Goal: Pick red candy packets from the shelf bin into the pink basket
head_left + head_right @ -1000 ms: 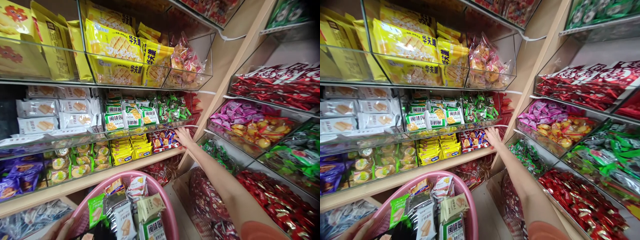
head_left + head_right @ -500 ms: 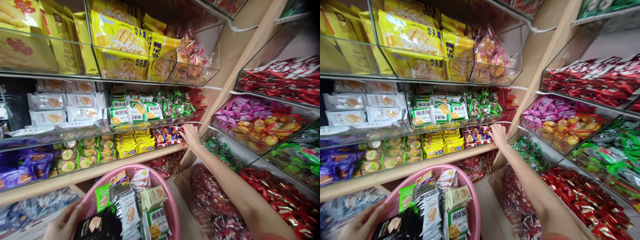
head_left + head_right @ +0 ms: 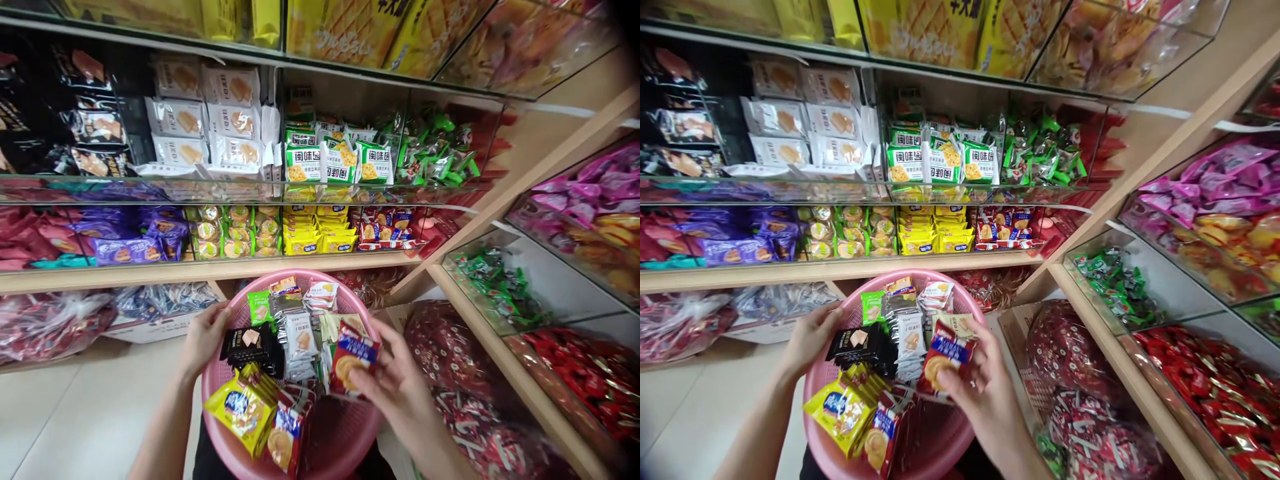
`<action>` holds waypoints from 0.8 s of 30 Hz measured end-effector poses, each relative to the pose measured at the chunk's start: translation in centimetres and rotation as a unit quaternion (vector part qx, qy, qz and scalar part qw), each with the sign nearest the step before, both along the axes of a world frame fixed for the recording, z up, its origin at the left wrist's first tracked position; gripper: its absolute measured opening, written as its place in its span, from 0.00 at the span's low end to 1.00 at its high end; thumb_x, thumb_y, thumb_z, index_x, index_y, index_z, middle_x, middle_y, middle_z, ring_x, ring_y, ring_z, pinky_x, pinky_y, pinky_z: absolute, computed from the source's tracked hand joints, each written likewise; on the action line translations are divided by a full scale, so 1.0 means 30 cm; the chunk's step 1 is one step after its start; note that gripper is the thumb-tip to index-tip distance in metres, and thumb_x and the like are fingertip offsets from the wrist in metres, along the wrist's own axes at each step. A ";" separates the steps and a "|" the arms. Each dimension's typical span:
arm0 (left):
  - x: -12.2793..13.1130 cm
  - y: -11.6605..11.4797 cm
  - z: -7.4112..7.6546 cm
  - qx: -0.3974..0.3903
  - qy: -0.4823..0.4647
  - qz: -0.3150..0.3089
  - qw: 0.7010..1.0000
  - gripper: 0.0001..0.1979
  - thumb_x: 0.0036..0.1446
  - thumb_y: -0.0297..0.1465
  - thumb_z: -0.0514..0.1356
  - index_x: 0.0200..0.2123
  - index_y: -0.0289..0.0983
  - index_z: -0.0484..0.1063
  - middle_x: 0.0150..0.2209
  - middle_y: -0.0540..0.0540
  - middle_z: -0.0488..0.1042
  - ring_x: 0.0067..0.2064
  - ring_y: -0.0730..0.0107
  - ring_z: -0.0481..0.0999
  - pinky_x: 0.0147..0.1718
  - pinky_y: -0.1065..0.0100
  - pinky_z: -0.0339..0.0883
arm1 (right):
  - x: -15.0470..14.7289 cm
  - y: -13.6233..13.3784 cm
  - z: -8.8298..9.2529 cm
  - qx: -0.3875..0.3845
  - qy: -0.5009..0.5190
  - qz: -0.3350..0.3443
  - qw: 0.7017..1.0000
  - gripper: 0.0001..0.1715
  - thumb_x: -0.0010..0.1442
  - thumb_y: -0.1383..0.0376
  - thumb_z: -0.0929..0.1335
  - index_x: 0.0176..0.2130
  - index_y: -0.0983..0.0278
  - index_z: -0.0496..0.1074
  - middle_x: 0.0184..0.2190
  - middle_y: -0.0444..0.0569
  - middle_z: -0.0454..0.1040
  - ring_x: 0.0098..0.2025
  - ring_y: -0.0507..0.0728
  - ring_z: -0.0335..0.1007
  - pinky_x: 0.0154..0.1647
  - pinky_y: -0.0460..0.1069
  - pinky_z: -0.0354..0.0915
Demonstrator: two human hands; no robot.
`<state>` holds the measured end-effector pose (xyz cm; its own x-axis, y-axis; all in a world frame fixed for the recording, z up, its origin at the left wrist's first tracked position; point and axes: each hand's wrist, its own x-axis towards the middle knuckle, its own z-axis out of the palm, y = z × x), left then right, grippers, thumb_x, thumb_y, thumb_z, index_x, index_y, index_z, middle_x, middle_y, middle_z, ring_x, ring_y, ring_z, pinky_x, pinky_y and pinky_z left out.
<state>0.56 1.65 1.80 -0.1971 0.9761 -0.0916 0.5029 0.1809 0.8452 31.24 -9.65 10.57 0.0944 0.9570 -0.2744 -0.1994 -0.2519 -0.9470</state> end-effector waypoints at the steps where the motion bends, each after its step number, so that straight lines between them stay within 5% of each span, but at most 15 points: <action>1: 0.001 -0.001 0.000 0.001 -0.008 -0.001 1.000 0.28 0.50 0.48 0.55 0.44 0.31 0.72 0.40 0.39 0.78 0.42 0.53 0.76 0.41 0.60 0.69 | -0.030 -0.031 -0.016 -0.005 -0.004 0.002 1.000 0.42 0.50 0.57 0.73 0.58 0.57 0.54 0.46 0.53 0.74 0.43 0.59 0.74 0.45 0.53 0.70; 9: 0.000 -0.008 -0.004 0.018 -0.041 0.008 0.999 0.27 0.49 0.46 0.56 0.43 0.29 0.73 0.35 0.40 0.79 0.38 0.56 0.77 0.37 0.62 0.70 | -0.183 -0.164 -0.194 0.064 -0.166 0.071 0.982 0.29 0.48 0.60 0.71 0.50 0.61 0.67 0.42 0.52 0.77 0.43 0.61 0.74 0.42 0.50 0.71; 18: -0.017 -0.017 -0.016 0.030 -0.032 0.016 0.999 0.27 0.50 0.45 0.56 0.44 0.29 0.74 0.37 0.38 0.79 0.38 0.56 0.76 0.37 0.62 0.69 | -0.239 -0.172 -0.221 0.161 -0.324 0.093 0.928 0.31 0.47 0.70 0.69 0.52 0.54 0.65 0.47 0.42 0.74 0.47 0.55 0.72 0.49 0.45 0.67; 24: -0.020 -0.021 -0.014 0.031 -0.030 0.022 0.999 0.26 0.51 0.45 0.55 0.44 0.30 0.74 0.37 0.38 0.79 0.38 0.57 0.76 0.36 0.63 0.68 | -0.234 -0.170 -0.263 0.238 -0.448 0.130 0.852 0.33 0.51 0.65 0.70 0.56 0.55 0.61 0.44 0.47 0.72 0.46 0.57 0.71 0.45 0.48 0.70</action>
<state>-0.06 1.00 1.38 -0.2362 0.9707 -0.0433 0.4440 0.1475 0.8838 24.22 -14.74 2.67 -0.1710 0.9601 0.2211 0.6610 0.2782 -0.6969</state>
